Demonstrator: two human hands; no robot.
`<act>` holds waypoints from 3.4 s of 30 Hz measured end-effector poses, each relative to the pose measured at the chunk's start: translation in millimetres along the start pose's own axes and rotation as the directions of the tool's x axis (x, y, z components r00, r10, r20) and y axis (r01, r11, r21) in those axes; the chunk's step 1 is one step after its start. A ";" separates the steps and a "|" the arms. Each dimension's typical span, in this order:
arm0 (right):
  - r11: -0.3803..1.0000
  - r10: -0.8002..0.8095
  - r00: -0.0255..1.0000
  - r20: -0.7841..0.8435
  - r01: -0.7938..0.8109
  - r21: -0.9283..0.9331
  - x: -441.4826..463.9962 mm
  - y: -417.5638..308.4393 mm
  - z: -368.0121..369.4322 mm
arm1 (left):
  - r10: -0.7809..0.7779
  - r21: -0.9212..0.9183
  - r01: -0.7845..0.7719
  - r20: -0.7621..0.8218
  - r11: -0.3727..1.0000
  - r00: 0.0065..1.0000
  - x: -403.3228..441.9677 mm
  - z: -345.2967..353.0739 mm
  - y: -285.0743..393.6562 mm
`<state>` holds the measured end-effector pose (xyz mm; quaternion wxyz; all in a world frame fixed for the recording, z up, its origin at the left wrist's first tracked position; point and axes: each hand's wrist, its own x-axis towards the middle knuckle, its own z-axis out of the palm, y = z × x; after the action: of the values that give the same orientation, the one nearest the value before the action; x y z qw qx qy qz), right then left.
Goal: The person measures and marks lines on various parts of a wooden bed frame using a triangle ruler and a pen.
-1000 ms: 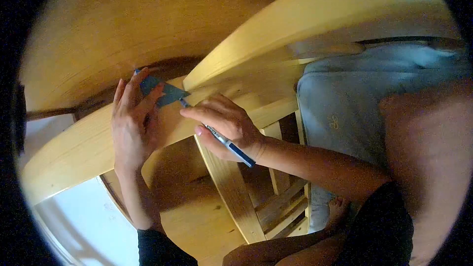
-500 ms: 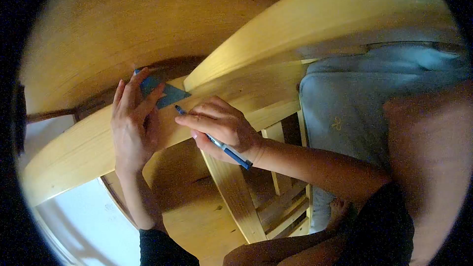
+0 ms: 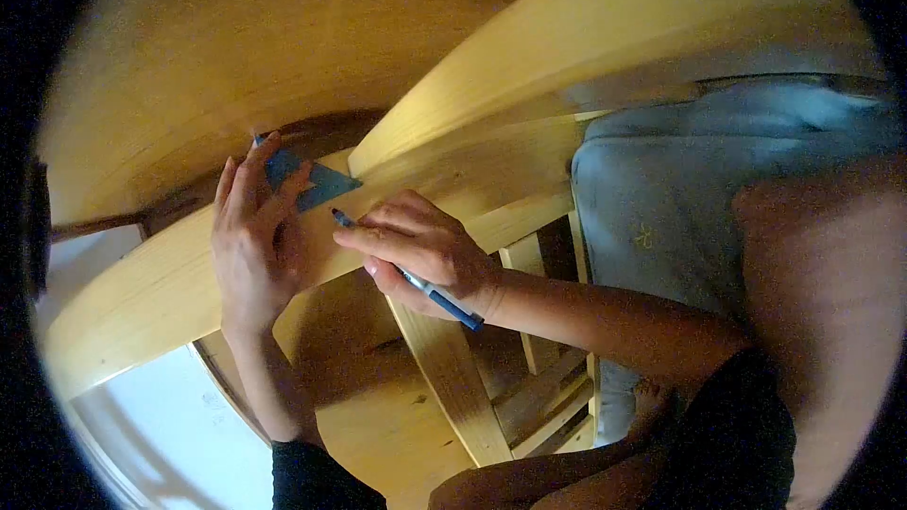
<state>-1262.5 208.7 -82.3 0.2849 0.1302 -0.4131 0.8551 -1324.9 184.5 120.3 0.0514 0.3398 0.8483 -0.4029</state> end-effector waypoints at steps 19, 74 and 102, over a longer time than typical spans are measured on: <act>1.000 -0.014 1.000 -0.020 0.014 0.010 3.6 -1.4 2.0 | -0.007 -0.005 0.007 -0.054 1.000 0.999 -1.0 4.9 -2.1; 0.998 0.052 0.997 0.063 -0.050 -0.038 6.6 -4.9 -0.1 | -0.023 -0.012 0.023 -0.053 1.000 0.998 1.0 3.6 0.9; 0.999 0.040 0.997 0.059 -0.039 -0.033 -16.1 -41.5 -9.9 | -0.260 0.291 0.386 -0.390 0.875 0.883 -54.7 -4.0 18.6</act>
<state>-1224.7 230.9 -69.6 0.2575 0.1430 -0.4377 0.8495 -1270.9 166.4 130.7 -0.2276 0.2587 0.8010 -0.4896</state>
